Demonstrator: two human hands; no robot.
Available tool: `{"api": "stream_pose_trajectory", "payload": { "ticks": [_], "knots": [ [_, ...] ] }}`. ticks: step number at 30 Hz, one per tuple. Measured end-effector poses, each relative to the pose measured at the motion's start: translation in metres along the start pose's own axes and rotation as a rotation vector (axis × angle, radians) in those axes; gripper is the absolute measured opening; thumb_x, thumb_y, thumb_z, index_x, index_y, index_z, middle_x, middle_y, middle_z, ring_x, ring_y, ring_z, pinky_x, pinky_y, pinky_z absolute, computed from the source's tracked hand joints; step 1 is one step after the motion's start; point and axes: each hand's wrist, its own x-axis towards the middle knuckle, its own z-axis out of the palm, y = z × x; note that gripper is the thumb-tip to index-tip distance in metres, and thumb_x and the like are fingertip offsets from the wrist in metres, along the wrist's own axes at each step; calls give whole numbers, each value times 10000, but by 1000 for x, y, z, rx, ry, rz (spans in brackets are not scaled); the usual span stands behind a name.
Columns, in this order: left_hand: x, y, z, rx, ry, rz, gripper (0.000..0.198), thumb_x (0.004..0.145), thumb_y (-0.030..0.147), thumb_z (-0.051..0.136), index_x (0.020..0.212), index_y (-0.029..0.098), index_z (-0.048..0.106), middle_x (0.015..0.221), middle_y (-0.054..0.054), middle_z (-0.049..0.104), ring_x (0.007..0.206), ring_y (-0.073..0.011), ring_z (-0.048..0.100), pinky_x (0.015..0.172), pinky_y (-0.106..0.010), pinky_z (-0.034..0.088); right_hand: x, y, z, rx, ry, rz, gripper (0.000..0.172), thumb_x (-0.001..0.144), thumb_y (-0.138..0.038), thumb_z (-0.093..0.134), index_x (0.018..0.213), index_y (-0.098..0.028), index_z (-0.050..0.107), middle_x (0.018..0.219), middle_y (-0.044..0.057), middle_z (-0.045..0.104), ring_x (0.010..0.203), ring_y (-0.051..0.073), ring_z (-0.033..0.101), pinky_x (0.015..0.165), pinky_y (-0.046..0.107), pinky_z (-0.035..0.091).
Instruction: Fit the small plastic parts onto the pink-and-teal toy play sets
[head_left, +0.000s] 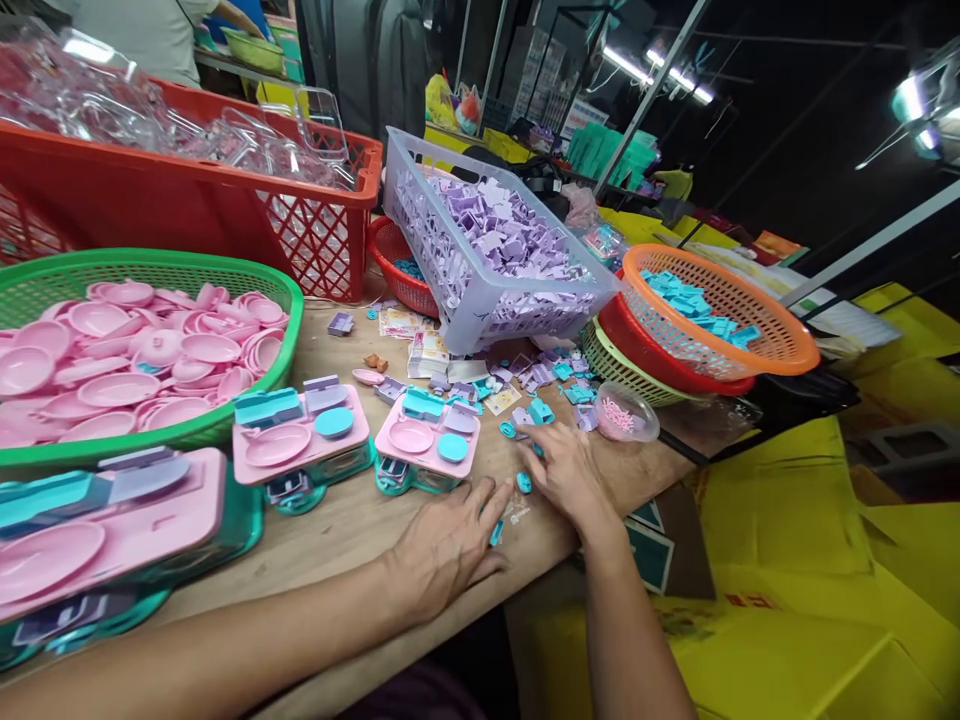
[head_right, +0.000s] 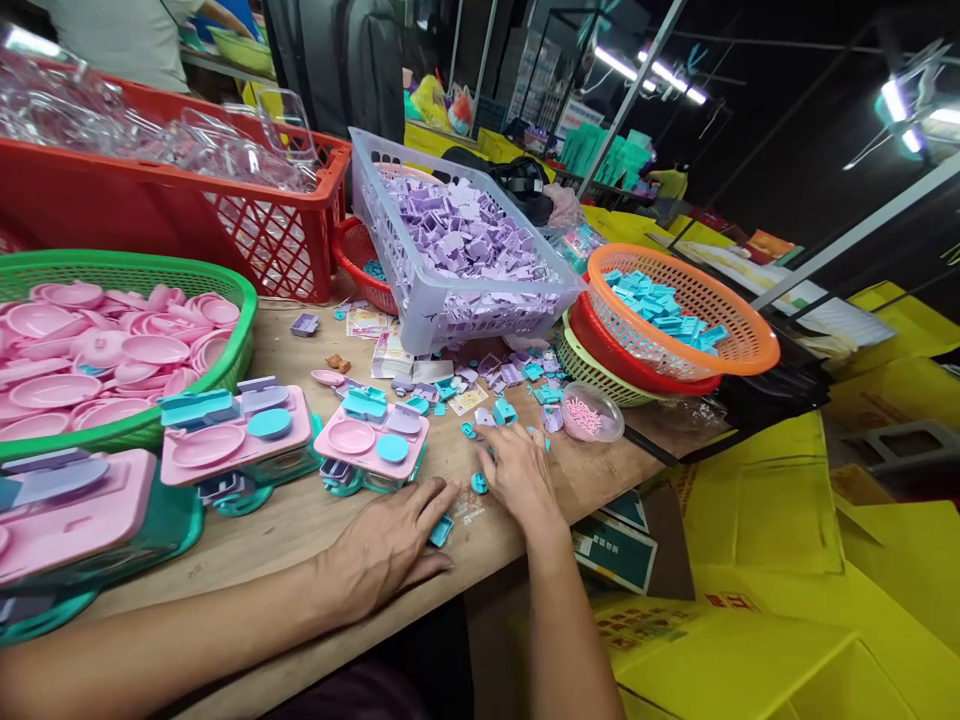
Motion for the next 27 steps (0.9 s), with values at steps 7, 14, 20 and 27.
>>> {"api": "stream_pose_trajectory", "payload": {
  "ticks": [7, 14, 20, 27],
  "knots": [
    [-20, -18, -3, -92, 108, 110, 323, 967, 230, 396, 1253, 104, 478, 1258, -139, 514, 1091, -259, 562, 864, -393, 548, 31, -17, 14, -275, -73, 53, 221, 921, -313, 531, 1110, -254, 628, 939, 76, 691, 952, 259, 542, 860, 421, 273],
    [-60, -39, -14, -314, 157, 97, 236, 957, 178, 361, 1105, 148, 543, 1144, -97, 551, 979, -189, 580, 831, -328, 527, 31, -10, 32, -236, -100, 80, 229, 937, -341, 496, 1025, -216, 666, 916, 95, 698, 933, 249, 557, 890, 432, 289],
    [-84, -45, -19, -430, 122, 47, 221, 919, 151, 392, 1028, 141, 584, 1025, -86, 592, 885, -171, 599, 764, -287, 512, 13, 15, 28, 31, 21, 108, 314, 920, -403, 485, 1014, -172, 676, 979, 108, 706, 930, 252, 618, 846, 396, 410],
    [-110, -49, -28, -706, 221, -110, 369, 844, 234, 608, 1189, 150, 510, 996, -62, 618, 775, -133, 580, 729, -253, 490, -32, -68, -10, 625, -341, -97, 299, 935, -433, 469, 840, -236, 673, 795, 26, 686, 724, 173, 628, 657, 263, 480]
  ]
}}
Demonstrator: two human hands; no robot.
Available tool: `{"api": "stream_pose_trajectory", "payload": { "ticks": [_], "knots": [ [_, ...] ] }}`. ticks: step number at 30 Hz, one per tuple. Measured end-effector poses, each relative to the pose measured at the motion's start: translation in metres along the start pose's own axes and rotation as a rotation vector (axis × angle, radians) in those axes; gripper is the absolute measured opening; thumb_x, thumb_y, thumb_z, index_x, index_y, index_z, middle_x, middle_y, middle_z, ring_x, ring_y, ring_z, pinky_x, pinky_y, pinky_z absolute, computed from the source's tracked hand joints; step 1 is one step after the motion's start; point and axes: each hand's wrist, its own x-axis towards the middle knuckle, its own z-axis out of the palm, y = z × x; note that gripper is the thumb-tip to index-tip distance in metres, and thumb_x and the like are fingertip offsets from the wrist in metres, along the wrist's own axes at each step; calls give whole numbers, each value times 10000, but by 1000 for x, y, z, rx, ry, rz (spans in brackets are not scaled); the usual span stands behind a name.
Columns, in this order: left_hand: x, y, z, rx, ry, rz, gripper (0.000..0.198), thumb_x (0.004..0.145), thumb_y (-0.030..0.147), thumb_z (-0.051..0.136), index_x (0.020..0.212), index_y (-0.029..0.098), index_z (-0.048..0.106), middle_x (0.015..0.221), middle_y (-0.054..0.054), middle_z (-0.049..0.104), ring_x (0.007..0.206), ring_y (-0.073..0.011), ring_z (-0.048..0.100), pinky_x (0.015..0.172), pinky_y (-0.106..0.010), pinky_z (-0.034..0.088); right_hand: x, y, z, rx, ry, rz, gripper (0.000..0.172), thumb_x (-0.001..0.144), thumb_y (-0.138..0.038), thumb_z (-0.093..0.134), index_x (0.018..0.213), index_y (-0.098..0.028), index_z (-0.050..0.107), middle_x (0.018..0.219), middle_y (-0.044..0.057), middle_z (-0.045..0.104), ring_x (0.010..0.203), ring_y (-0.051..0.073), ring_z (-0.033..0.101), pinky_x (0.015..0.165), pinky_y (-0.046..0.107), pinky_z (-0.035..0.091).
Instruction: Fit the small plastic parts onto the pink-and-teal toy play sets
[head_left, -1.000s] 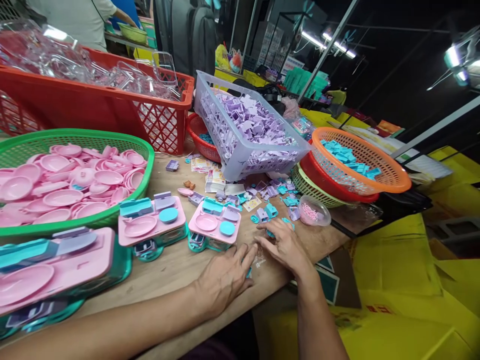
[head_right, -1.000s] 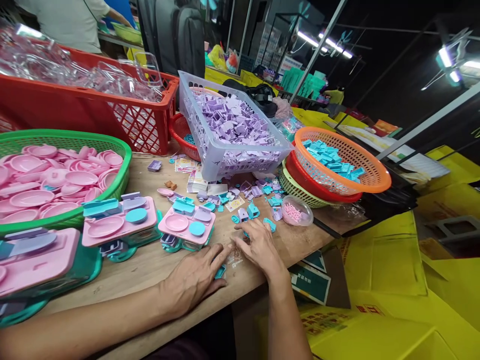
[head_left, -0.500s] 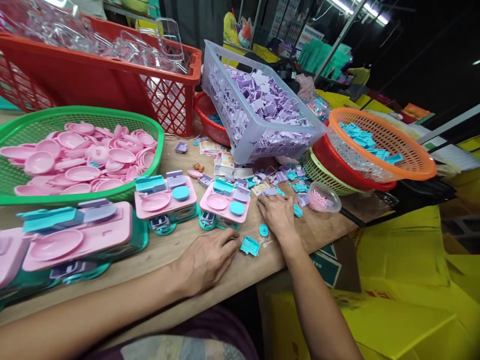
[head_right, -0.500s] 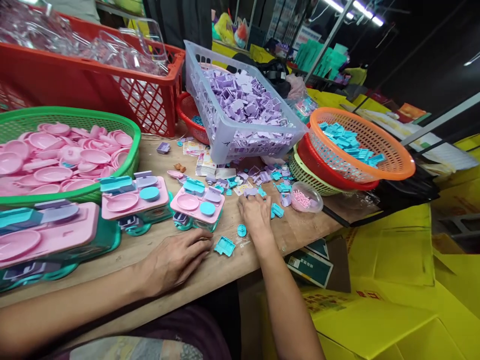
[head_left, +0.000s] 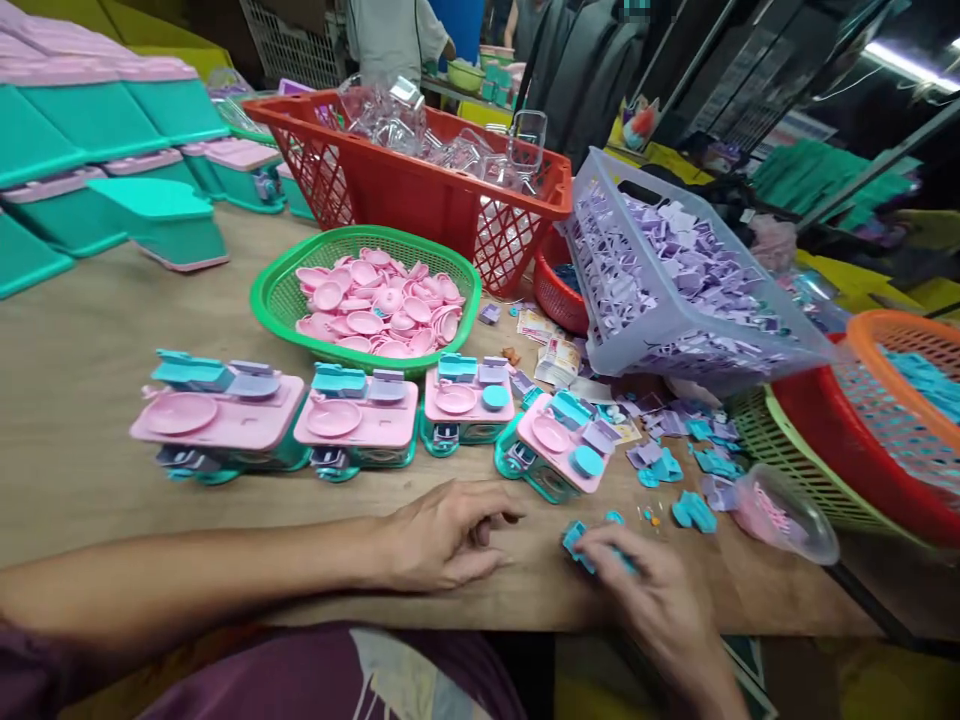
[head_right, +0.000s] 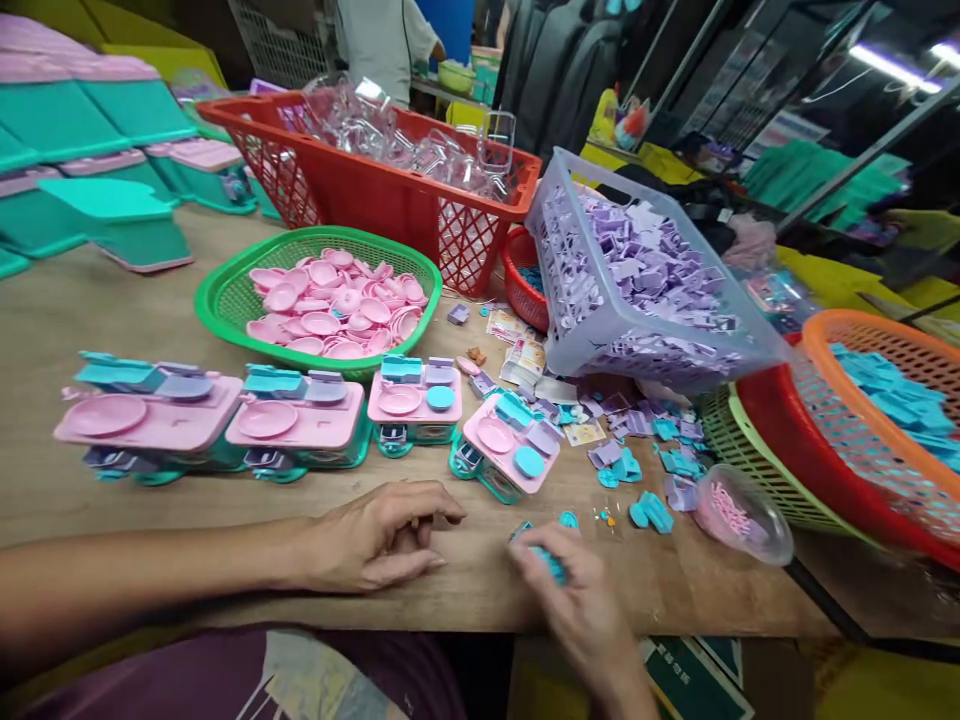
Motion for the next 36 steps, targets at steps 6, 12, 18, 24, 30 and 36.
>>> {"api": "stream_pose_trajectory", "payload": {
  "ticks": [6, 12, 18, 24, 30, 36],
  "knots": [
    [-15, -13, -12, 39, -62, 68, 452, 855, 231, 608, 1278, 163, 463, 1107, -93, 577, 972, -175, 563, 845, -281, 481, 20, -47, 66, -129, -145, -40, 207, 925, -362, 526, 1010, -217, 648, 962, 78, 689, 914, 229, 633, 818, 350, 486],
    [-25, -26, -17, 168, -52, 45, 521, 840, 215, 614, 1313, 152, 405, 1261, -124, 505, 1153, -220, 506, 983, -345, 442, 13, -29, 44, -4, -140, -80, 457, 962, -286, 428, 1414, -244, 378, 1337, 94, 517, 1261, 194, 469, 1050, 365, 404],
    [-19, -15, -1, 299, -163, 36, 539, 813, 319, 675, 1272, 161, 442, 1203, -109, 509, 1059, -234, 536, 901, -355, 482, 19, 5, 26, 389, -343, -30, 396, 935, -345, 501, 1311, -223, 512, 1007, 61, 643, 947, 172, 610, 872, 327, 496],
    [-10, -9, 10, 409, -181, 50, 420, 814, 256, 662, 1200, 174, 518, 1120, -94, 535, 983, -219, 553, 796, -311, 496, 24, 4, 19, 339, -331, 52, 403, 929, -352, 521, 1304, -209, 478, 885, 44, 678, 753, 151, 627, 718, 291, 518],
    [-7, -14, 5, 417, -252, 138, 235, 846, 178, 579, 1079, 170, 604, 1075, -86, 550, 971, -218, 546, 816, -320, 488, 3, -12, 54, -329, -46, -109, 345, 961, -290, 437, 1276, -201, 542, 1075, 111, 608, 1002, 238, 554, 872, 392, 466],
    [-10, -16, -7, 404, -313, 162, 295, 840, 229, 602, 1126, 163, 574, 1115, -96, 541, 986, -225, 543, 830, -333, 491, -29, -13, 83, -573, 40, -97, 632, 951, -327, 461, 1514, -258, 184, 1214, 133, 519, 1023, 277, 476, 890, 476, 417]
  ]
}}
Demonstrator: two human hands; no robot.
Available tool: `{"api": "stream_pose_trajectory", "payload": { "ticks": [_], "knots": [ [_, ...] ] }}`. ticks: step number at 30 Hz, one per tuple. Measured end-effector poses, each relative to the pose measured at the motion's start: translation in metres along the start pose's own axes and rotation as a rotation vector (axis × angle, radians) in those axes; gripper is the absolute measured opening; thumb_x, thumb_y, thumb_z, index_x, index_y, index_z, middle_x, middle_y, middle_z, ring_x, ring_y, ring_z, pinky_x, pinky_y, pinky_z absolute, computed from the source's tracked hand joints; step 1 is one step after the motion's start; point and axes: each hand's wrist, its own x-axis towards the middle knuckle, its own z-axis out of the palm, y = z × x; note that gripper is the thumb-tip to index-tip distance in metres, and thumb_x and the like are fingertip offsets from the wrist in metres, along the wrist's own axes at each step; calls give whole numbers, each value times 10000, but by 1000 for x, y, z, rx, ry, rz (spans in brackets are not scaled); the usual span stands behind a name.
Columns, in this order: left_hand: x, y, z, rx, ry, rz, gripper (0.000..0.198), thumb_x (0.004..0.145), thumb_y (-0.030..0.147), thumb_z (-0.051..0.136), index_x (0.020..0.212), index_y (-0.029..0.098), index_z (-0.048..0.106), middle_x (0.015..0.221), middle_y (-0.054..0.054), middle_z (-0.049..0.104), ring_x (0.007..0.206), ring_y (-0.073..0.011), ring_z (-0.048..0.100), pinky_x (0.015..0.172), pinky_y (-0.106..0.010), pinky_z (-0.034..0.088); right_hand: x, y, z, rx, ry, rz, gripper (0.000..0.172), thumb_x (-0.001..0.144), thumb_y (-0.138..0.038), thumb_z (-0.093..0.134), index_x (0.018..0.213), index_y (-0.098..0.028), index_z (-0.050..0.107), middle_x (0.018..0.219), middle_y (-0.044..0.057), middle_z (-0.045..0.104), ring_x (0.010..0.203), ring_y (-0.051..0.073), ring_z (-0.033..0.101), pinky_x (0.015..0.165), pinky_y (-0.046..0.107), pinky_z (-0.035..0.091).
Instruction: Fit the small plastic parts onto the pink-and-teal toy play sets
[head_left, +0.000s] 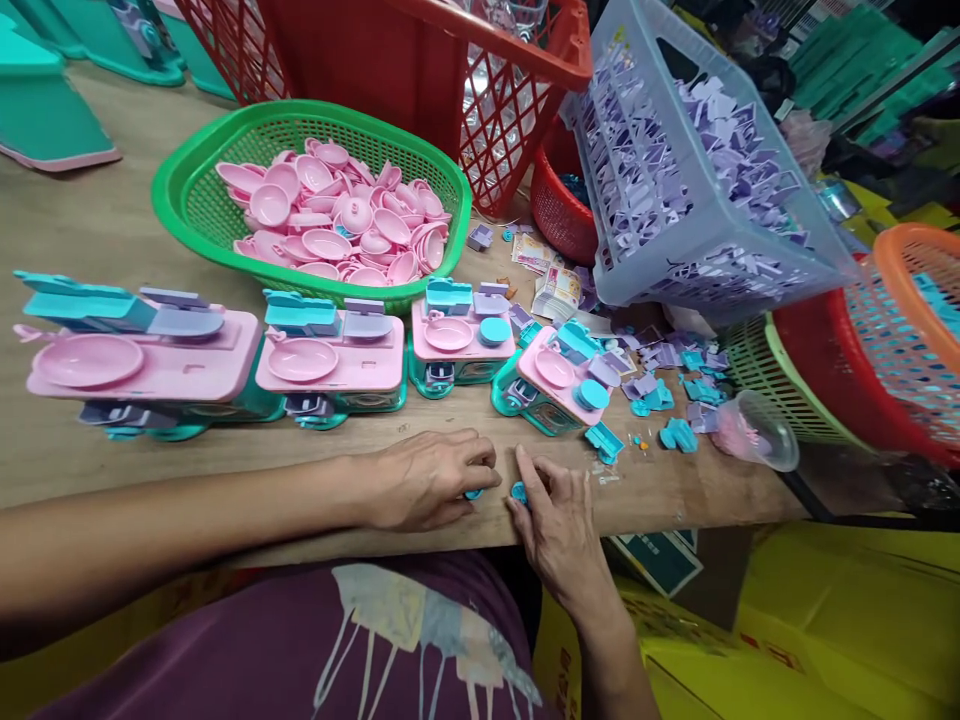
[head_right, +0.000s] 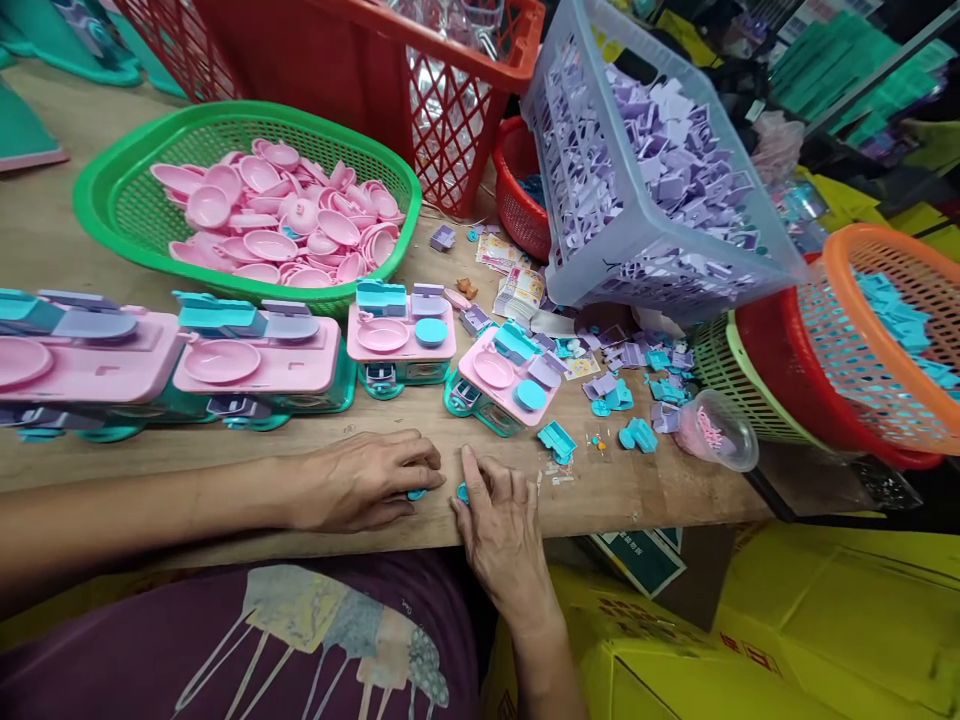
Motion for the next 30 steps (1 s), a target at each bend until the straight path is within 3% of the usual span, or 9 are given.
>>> {"api": "stream_pose_trajectory", "payload": {
  "ticks": [3, 8, 11, 15, 17, 20, 22, 25, 30],
  "knots": [
    [-1, -2, -5, -4, -13, 14, 312, 862, 253, 592, 1160, 166, 561, 1147, -98, 537, 1015, -230, 532, 866, -343, 479, -9, -1, -1, 42, -6, -39, 677, 950, -249, 460, 1525, -282, 104, 1170, 120, 523, 990, 257, 477, 836, 432, 440],
    [0, -5, -1, 17, 16, 35, 226, 881, 195, 544, 1103, 173, 585, 1097, -84, 561, 986, -214, 541, 820, -323, 476, -7, 6, -3, 72, 88, -62, 668, 927, -88, 432, 1504, -332, 202, 1066, 95, 501, 943, 210, 483, 791, 344, 464],
    [-2, -4, 2, 3, 25, 21, 224, 870, 237, 574, 1082, 163, 582, 1089, -83, 560, 976, -218, 539, 815, -330, 482, -2, 6, -1, 8, 103, -34, 622, 932, -149, 463, 1491, -325, 256, 1081, 99, 487, 936, 217, 480, 810, 376, 469],
    [-7, -1, 4, -1, 45, -3, 276, 866, 358, 605, 1062, 166, 581, 1107, -87, 542, 966, -227, 533, 804, -346, 491, -1, -3, 0, 64, 36, -21, 631, 945, -294, 482, 1511, -243, 210, 1133, 125, 465, 1008, 243, 466, 887, 447, 464],
    [-8, 0, 6, 11, 61, -42, 278, 872, 360, 592, 1067, 162, 577, 1100, -92, 536, 956, -231, 533, 784, -347, 495, -4, -6, -2, 135, 0, -37, 609, 957, -273, 450, 1512, -245, 201, 1148, 125, 453, 1044, 240, 455, 906, 448, 464],
    [-9, -1, 9, -3, 82, -116, 314, 870, 370, 588, 1102, 159, 570, 1098, -95, 530, 946, -233, 540, 780, -351, 498, -9, -5, -6, 223, 74, 17, 583, 953, -216, 448, 1499, -241, 244, 1142, 127, 443, 1056, 230, 457, 899, 430, 472],
    [-8, -2, 10, -24, 87, -152, 318, 868, 375, 589, 1104, 162, 578, 1091, -92, 529, 934, -227, 546, 772, -346, 499, -11, -1, -9, 264, 118, 55, 553, 940, -196, 488, 1466, -241, 323, 1097, 114, 474, 1015, 218, 483, 867, 409, 480],
    [-7, -2, 10, -38, 70, -178, 252, 877, 340, 573, 1064, 174, 606, 1042, -79, 540, 905, -219, 554, 741, -334, 493, -12, 3, -15, 325, 73, 47, 448, 924, -176, 534, 1361, -246, 471, 1015, 79, 530, 927, 185, 523, 802, 350, 491],
    [-8, -3, 10, -90, 84, -179, 210, 847, 235, 588, 1043, 164, 617, 1011, -76, 561, 899, -219, 560, 737, -328, 478, -7, -2, -22, 268, 62, 38, 421, 897, -216, 592, 1312, -203, 523, 1017, 91, 551, 923, 196, 544, 778, 339, 497]
  ]
}}
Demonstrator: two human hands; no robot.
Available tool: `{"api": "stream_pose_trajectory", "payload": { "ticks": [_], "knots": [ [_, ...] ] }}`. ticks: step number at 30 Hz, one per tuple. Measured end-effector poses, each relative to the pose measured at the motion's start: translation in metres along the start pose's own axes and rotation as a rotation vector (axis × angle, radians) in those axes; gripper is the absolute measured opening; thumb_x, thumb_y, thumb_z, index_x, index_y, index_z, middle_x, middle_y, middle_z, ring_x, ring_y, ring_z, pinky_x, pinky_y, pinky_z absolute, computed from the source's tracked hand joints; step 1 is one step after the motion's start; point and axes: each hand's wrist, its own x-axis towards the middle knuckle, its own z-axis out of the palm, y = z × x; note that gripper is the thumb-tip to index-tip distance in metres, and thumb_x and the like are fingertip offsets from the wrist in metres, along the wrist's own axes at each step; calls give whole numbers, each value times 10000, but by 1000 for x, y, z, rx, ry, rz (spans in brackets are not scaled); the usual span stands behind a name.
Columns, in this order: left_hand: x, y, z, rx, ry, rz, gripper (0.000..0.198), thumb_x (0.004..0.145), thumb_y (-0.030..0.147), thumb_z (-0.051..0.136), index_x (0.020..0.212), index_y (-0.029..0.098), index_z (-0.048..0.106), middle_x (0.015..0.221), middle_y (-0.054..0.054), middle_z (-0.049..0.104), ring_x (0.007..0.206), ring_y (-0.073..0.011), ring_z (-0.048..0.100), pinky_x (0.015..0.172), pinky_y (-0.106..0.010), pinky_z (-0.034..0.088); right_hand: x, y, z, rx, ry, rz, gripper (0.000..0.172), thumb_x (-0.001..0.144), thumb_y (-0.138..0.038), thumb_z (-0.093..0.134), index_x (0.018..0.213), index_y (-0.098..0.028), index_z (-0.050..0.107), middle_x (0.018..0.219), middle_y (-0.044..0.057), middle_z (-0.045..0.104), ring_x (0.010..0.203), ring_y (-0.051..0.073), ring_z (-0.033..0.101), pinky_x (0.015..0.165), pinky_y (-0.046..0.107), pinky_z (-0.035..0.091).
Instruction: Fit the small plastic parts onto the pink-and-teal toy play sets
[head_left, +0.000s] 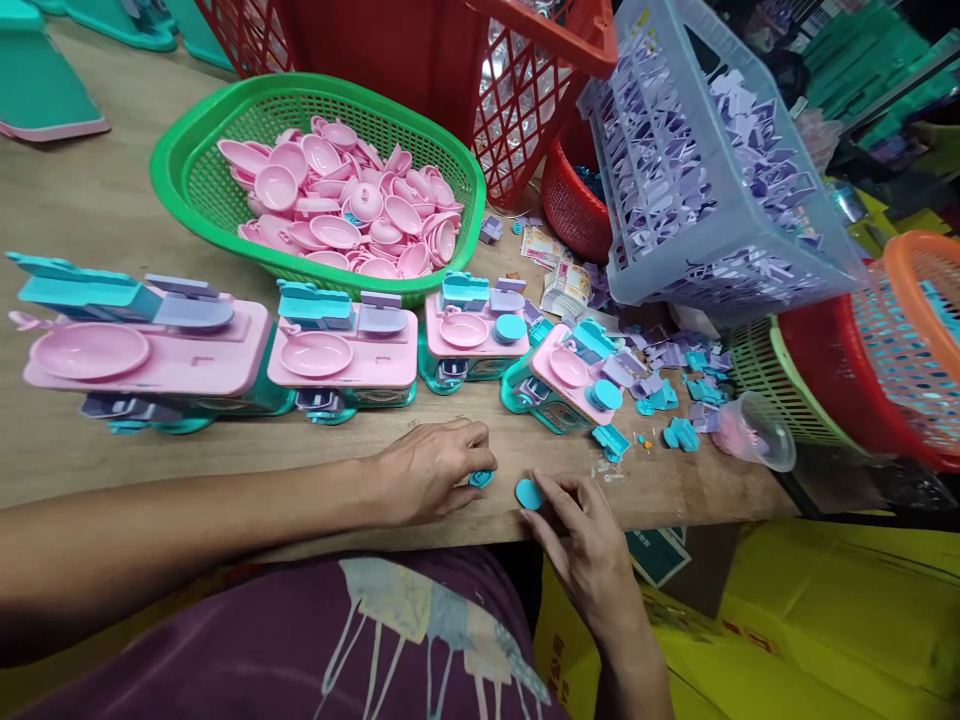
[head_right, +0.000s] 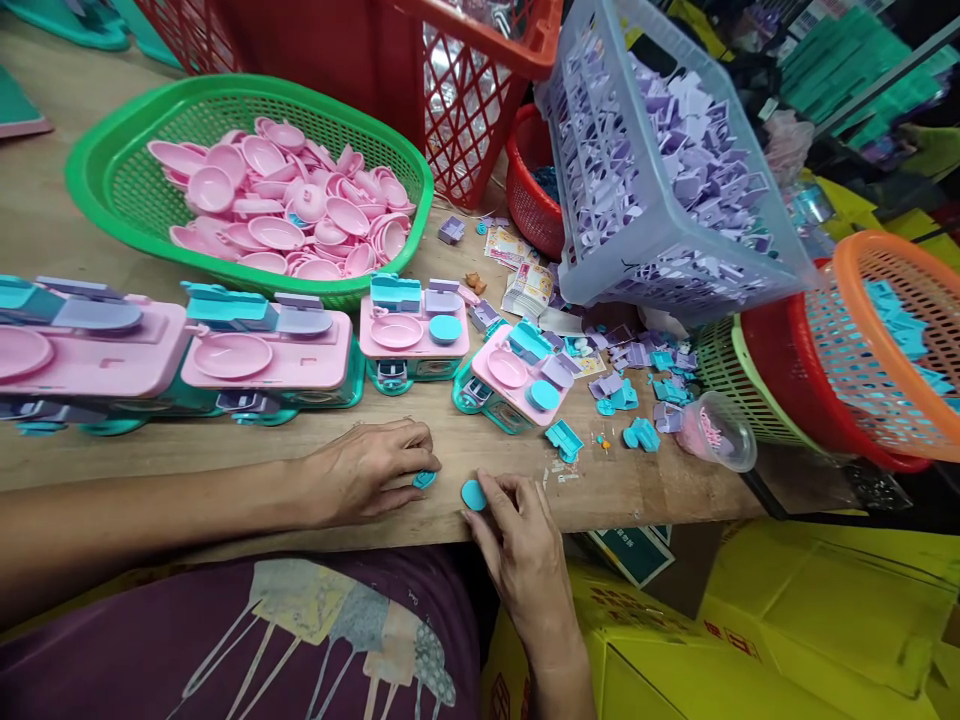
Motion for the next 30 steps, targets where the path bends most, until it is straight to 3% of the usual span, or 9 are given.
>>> {"api": "stream_pose_trajectory", "payload": {
  "ticks": [5, 9, 12, 16, 26, 30],
  "knots": [
    [0, -2, -2, -290, 109, -31, 179, 801, 102, 571, 974, 120, 616, 925, -69, 600, 795, -161, 572, 675, -259, 460, 3, -6, 2, 81, 12, 39, 342, 890, -191, 594, 1231, -211, 588, 974, 74, 590, 882, 182, 580, 769, 327, 505],
    [4, -2, -5, -783, 102, -235, 195, 800, 187, 627, 977, 104, 622, 776, -34, 623, 674, -115, 582, 604, -201, 472, 5, -19, 17, 516, 139, 215, 329, 854, -182, 641, 1172, -263, 611, 1048, 44, 613, 922, 151, 623, 797, 270, 533],
    [7, -1, -5, -987, 88, -310, 280, 766, 253, 692, 990, 95, 633, 784, -41, 643, 694, -115, 598, 610, -187, 490, 9, -29, 34, 865, 232, 351, 320, 852, -190, 647, 1156, -279, 605, 1084, 30, 633, 948, 142, 652, 828, 254, 550],
    [6, -2, -5, -1059, 80, -294, 275, 754, 221, 702, 998, 103, 654, 798, -38, 649, 715, -105, 609, 640, -172, 504, 13, -33, 47, 1002, 236, 383, 315, 845, -187, 651, 1149, -265, 622, 1116, 39, 648, 1025, 162, 647, 898, 277, 538],
    [5, -1, -8, -1054, 92, -275, 268, 760, 199, 681, 992, 67, 673, 780, -63, 655, 670, -107, 604, 584, -157, 489, 13, -30, 47, 914, 271, 401, 298, 814, -205, 678, 1108, -248, 652, 1098, 49, 637, 990, 172, 652, 854, 285, 558],
    [4, -2, -11, -957, 95, -219, 252, 772, 179, 652, 995, 67, 683, 881, -100, 670, 700, -125, 620, 604, -184, 511, 13, -30, 47, 869, 276, 370, 295, 820, -214, 671, 1114, -219, 648, 1076, 73, 633, 981, 192, 654, 833, 318, 574]
  ]
}}
